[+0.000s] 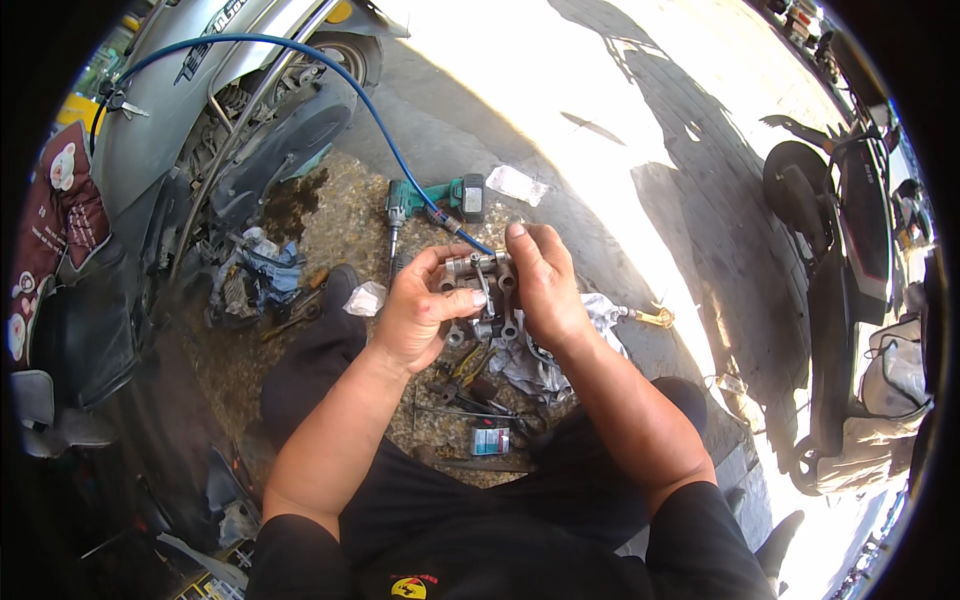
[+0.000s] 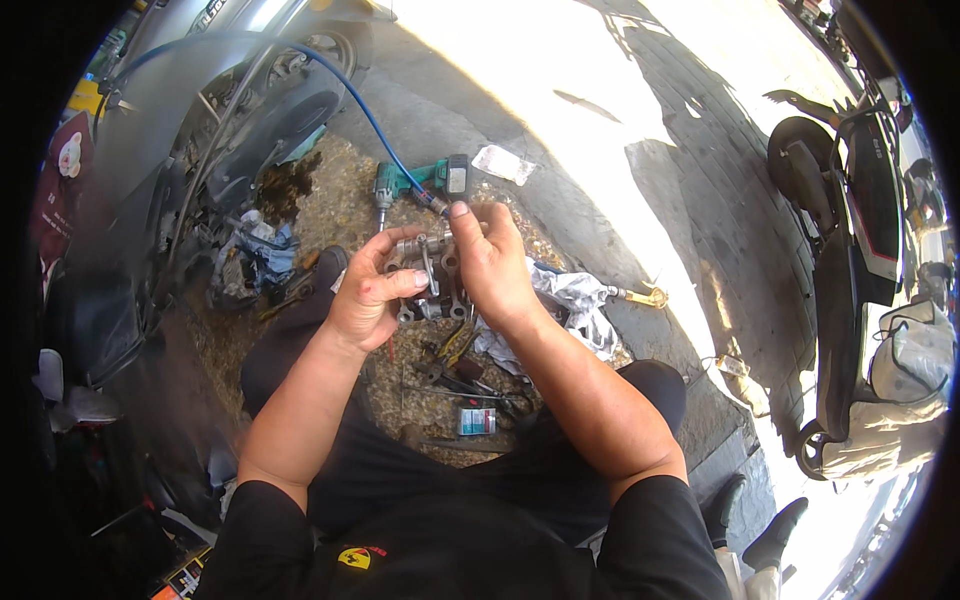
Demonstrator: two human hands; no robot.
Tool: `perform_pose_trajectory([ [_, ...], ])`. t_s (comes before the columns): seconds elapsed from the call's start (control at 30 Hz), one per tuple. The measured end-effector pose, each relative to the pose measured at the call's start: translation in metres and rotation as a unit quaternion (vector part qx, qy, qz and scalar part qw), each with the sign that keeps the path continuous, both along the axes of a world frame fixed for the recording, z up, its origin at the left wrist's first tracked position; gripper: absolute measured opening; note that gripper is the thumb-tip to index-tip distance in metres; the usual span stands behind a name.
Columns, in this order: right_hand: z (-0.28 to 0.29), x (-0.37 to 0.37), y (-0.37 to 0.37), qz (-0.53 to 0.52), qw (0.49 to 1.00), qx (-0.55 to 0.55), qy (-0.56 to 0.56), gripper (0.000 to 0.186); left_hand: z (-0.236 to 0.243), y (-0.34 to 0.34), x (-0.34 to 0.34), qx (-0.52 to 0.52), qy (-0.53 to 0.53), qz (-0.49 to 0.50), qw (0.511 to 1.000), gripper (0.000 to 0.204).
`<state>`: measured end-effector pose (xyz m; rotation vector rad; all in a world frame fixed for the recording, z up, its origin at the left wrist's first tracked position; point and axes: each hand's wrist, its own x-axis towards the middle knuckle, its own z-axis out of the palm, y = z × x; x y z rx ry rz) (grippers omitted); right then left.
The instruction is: The person is repairing a scooter by assembling and adjusting small mechanical parts. They use a hammer and other tools to fit components together, handling them carefully and inspecting the assembly throughout the process.
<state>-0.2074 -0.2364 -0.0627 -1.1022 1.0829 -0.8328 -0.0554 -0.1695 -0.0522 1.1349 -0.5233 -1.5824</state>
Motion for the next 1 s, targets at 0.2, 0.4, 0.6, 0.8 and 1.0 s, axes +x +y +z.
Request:
perform_pose_trajectory([
  [0.2,-0.002,0.000,-0.002,-0.060,0.994,0.070,-0.064,0.045,0.003,0.007,-0.014,0.031,0.097,0.000,0.995,0.037],
  [0.4,0.002,-0.003,-0.004,-0.036,0.997,0.035,-0.058,0.053,0.000,0.003,-0.008,0.024,0.099,0.018,0.995,0.025],
  [0.6,0.003,-0.007,-0.008,-0.028,0.996,0.007,-0.085,0.055,-0.003,0.000,-0.004,-0.013,0.058,0.127,0.990,0.026],
  [0.8,0.000,-0.005,0.002,0.056,0.991,-0.021,-0.123,0.049,-0.001,-0.003,0.000,-0.024,0.088,0.143,0.986,0.028],
  [1.0,0.000,-0.005,0.004,0.090,0.991,-0.027,-0.091,0.047,-0.004,-0.004,0.007,-0.001,0.110,0.084,0.990,0.039],
])
